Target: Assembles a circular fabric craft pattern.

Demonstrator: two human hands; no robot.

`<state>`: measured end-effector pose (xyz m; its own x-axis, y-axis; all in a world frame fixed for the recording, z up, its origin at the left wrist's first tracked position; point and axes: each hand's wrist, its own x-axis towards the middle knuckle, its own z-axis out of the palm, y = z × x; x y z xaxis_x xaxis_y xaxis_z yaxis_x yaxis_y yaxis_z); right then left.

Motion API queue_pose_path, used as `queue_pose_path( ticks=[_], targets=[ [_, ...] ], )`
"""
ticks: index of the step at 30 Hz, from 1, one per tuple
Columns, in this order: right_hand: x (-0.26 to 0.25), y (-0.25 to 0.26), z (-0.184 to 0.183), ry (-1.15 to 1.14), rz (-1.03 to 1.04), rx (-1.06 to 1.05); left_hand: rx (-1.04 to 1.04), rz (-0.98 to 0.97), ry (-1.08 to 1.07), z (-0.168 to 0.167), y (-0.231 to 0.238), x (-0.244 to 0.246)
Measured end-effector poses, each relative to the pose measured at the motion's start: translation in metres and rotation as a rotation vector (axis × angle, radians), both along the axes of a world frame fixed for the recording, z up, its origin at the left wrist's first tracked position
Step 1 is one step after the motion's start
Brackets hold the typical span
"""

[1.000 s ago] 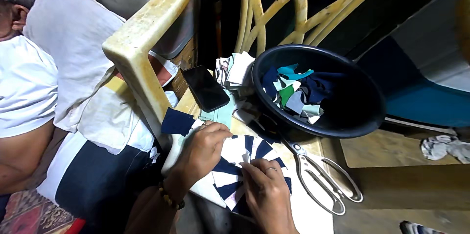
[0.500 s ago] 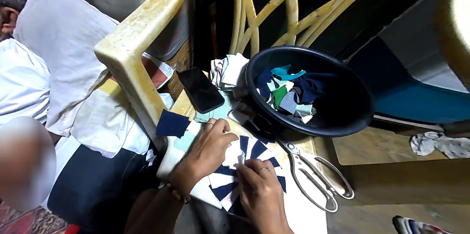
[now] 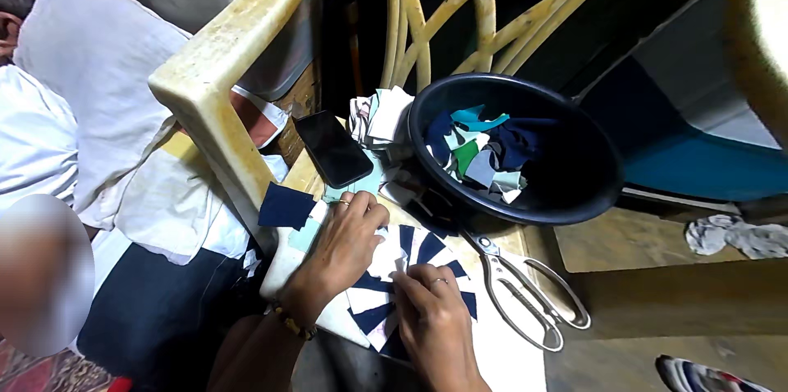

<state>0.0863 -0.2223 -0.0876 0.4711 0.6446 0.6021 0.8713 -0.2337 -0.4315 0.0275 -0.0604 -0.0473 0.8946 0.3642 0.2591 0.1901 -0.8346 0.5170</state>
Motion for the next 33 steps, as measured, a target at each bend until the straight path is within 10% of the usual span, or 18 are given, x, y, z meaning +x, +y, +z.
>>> queue_pose_path(
  ticks=[9,33],
  targets=[
    [0.0,0.0,0.001,-0.001,0.002,0.002,-0.067,0.173,-0.254,-0.009,0.01,-0.015],
    [0.0,0.001,0.004,-0.041,-0.007,-0.006,0.08,-0.189,-0.169,-0.012,-0.013,-0.012]
  ],
)
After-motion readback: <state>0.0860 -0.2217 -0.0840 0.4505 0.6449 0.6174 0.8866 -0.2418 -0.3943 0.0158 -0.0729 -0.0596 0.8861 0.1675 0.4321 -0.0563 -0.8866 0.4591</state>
